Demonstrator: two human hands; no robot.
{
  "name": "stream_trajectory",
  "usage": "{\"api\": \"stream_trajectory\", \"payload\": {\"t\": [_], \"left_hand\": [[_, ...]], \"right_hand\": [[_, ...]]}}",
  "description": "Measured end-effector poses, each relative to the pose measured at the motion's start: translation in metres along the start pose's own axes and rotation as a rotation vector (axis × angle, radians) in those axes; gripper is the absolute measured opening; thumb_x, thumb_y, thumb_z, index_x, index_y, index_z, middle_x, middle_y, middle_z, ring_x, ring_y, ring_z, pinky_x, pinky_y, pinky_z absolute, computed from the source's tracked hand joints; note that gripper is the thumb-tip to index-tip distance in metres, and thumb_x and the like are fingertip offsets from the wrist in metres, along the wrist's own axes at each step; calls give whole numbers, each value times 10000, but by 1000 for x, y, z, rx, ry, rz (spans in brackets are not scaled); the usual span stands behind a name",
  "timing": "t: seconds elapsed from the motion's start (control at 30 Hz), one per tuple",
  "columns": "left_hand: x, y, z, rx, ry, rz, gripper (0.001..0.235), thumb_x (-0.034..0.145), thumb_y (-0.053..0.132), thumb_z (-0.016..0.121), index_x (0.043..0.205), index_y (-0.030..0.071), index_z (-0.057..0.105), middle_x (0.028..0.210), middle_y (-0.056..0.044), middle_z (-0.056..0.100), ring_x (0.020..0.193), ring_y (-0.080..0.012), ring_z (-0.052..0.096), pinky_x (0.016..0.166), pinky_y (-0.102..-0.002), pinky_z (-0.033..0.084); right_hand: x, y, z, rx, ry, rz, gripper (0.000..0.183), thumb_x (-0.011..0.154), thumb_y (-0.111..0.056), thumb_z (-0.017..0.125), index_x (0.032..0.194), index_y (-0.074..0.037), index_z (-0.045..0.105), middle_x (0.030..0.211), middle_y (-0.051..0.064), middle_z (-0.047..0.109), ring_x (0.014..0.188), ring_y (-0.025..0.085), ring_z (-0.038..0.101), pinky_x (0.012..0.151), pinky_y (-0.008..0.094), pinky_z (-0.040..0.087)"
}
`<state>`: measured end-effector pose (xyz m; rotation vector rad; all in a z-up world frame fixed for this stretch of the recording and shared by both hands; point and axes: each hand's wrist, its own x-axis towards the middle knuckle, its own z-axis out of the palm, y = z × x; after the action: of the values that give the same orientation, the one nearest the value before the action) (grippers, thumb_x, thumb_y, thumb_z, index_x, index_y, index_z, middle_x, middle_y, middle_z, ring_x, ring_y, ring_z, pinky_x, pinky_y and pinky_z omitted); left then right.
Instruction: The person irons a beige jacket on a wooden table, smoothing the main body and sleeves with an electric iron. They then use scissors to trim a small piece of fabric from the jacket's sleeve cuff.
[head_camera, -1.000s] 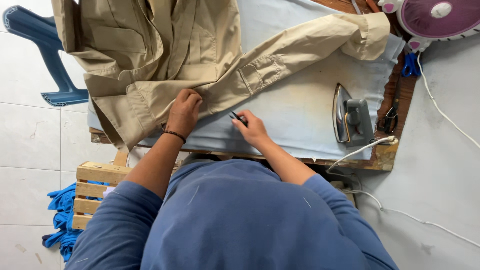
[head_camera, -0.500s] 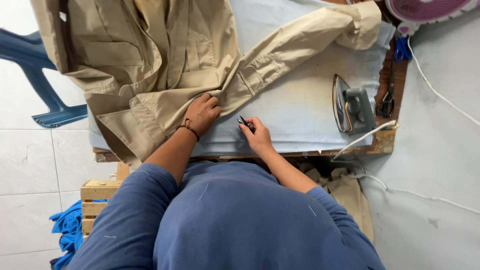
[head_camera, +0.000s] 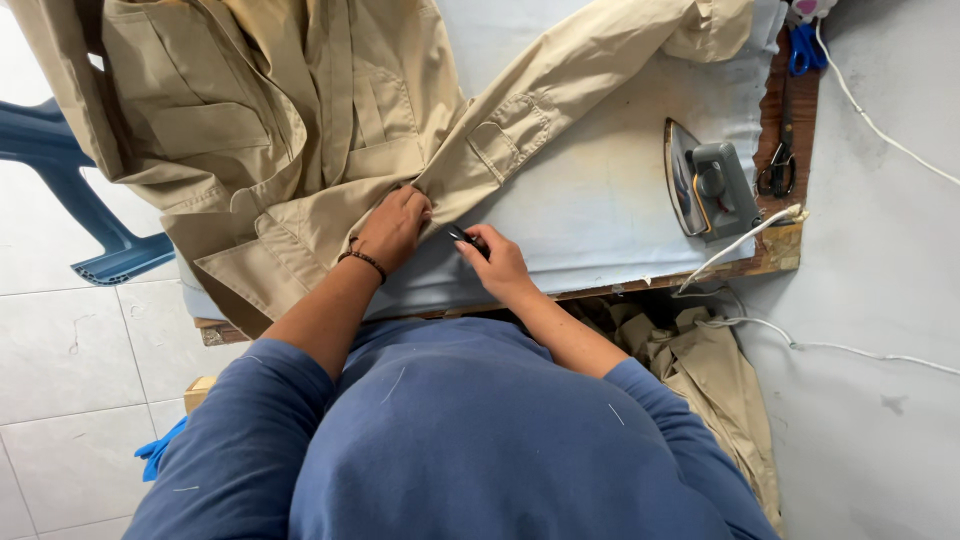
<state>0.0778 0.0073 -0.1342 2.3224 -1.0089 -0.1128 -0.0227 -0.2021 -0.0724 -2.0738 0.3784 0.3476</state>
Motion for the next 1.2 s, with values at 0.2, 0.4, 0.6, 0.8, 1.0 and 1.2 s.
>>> {"api": "stream_trajectory", "payload": {"t": [0.2, 0.4, 0.6, 0.8, 1.0, 1.2], "left_hand": [[2, 2, -9, -173, -67, -145, 183, 1105, 274, 475, 992, 131, 463, 999, -64, 485, 847, -310, 617, 734, -399, 541], [4, 16, -30, -117, -48, -111, 182, 1108, 251, 475, 991, 112, 473, 1029, -59, 471, 790, -338, 643, 660, -405, 569], [3, 17, -25, -63, 5, -51, 175, 1096, 254, 494, 986, 117, 490, 1029, -36, 459, 837, -296, 654, 676, -336, 565], [1, 32, -40, 26, 32, -13, 148, 1007, 206, 551, 1081, 79, 571, 1077, -164, 569, 993, -387, 619, 783, -468, 487], [-46, 55, -45, 394, -26, -288, 343, 901, 353, 664, 1228, 266, 603, 1186, 29, 539, 1142, -217, 563, 894, -360, 452], [-61, 54, -28, 646, -64, -421, 577, 844, 441, 748, 1361, 259, 568, 1295, 31, 542, 1195, -193, 558, 965, -334, 497]], "right_hand": [[13, -33, 5, -195, 55, -191, 286, 1008, -368, 693, 1084, -94, 660, 840, 121, 721, 772, 295, 736, 624, 370, 591], [29, -30, 14, -527, 61, -329, 236, 976, -366, 661, 1041, -141, 638, 840, 86, 703, 790, 313, 737, 673, 422, 603], [38, -30, 23, -625, 110, -405, 186, 978, -353, 647, 958, -170, 620, 768, 36, 673, 733, 250, 734, 628, 373, 597], [41, -5, -33, -408, 263, -385, 263, 956, -435, 690, 1028, -187, 643, 861, 25, 700, 809, 228, 736, 663, 341, 591], [32, 42, -216, -648, 811, -371, 491, 765, -82, 812, 1232, -101, 662, 1086, 107, 600, 968, 325, 684, 765, 423, 602], [54, 168, -348, -957, 746, 128, 528, 931, -356, 773, 1368, -122, 592, 1208, 144, 598, 884, 436, 725, 727, 617, 597]]}}
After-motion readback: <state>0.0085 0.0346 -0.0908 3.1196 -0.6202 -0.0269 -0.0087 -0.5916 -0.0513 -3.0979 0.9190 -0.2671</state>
